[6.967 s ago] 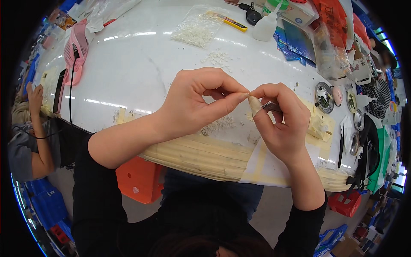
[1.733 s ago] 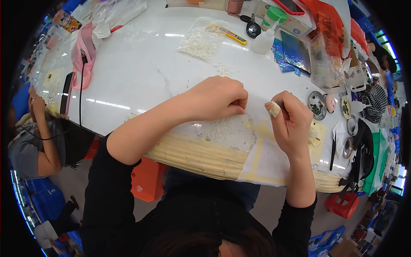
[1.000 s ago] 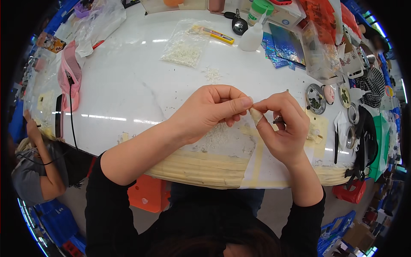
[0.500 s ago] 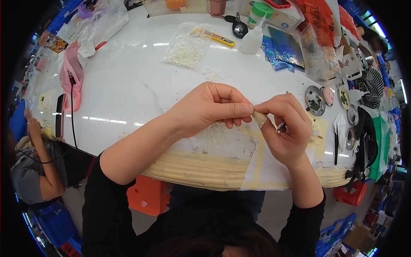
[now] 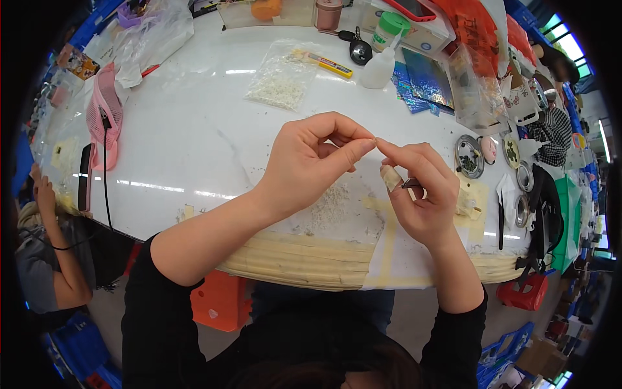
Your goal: Assembling small plastic toy components by hand.
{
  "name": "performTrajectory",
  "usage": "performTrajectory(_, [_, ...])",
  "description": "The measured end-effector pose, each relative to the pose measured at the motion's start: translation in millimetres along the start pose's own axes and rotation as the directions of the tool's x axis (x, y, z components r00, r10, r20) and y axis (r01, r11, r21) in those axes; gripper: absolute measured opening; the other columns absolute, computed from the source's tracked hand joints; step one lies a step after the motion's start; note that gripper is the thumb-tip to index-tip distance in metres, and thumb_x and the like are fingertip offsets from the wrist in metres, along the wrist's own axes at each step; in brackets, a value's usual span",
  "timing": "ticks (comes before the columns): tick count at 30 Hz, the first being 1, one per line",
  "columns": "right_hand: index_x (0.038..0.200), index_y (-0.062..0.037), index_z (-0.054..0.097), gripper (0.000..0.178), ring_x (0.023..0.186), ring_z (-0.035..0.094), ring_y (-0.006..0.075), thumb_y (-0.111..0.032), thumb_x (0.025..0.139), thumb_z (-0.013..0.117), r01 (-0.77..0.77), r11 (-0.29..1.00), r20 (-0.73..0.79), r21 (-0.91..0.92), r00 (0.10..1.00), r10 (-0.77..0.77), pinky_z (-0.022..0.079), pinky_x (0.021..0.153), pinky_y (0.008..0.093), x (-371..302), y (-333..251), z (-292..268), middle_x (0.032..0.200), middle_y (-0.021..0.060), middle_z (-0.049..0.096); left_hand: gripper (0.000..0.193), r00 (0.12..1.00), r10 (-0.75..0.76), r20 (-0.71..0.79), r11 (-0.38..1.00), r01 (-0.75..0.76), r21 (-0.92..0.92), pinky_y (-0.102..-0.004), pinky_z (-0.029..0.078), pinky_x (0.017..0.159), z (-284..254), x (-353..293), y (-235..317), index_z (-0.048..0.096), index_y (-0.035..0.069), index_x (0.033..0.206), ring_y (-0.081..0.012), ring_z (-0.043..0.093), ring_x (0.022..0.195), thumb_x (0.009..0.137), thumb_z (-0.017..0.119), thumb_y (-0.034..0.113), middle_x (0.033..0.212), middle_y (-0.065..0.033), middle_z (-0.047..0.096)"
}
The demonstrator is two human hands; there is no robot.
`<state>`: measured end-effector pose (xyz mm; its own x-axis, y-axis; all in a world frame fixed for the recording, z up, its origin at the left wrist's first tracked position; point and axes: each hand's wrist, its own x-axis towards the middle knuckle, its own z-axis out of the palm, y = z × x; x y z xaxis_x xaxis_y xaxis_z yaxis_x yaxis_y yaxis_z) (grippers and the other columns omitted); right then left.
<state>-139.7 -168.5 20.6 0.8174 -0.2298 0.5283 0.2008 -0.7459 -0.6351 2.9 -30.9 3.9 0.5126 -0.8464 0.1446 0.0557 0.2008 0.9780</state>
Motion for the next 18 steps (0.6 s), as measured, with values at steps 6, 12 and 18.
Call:
performTrajectory(6, [0.118,-0.0048,0.066,0.055,0.072,0.065,0.0172,0.008,0.065,0.061,-0.013,0.999,0.059,-0.05,0.998,0.016,0.055,0.061,0.0262,-2.4,-0.7,0.9,0.086,0.0097,0.063,0.013,0.996,0.077,-0.033,0.991,-0.073,0.113,-0.0212,0.051,0.065,1.2,-4.1,-4.5,0.065,-0.002,0.1,-0.0063,0.06,0.079,0.092,0.065,0.007,0.093,-0.0055,0.066])
performTrajectory(12, [0.111,-0.005,0.064,0.043,0.069,0.064,0.019,-0.011,0.07,0.075,-0.029,0.987,0.071,-0.161,0.997,0.04,0.052,0.059,0.0299,1.0,-1.9,-2.4,0.084,0.0074,0.063,0.013,0.998,-0.046,-0.051,0.996,0.049,0.073,-0.0207,0.052,0.065,3.2,-4.2,-1.7,0.065,-0.002,0.101,-0.0058,0.06,0.078,0.092,0.065,0.007,0.094,-0.0057,0.066])
performTrajectory(18, [0.087,-0.007,0.059,0.03,0.059,0.057,0.0219,-0.025,0.073,0.078,-0.057,0.923,0.068,-0.38,0.994,0.089,0.044,0.05,0.0321,-6.0,6.0,-1.1,0.073,0.0043,0.059,0.012,0.998,-0.068,-0.007,0.993,0.069,0.098,-0.0214,0.052,0.066,10.0,-12.8,-5.1,0.065,-0.003,0.101,-0.0073,0.061,0.078,0.091,0.065,0.004,0.095,-0.0062,0.066])
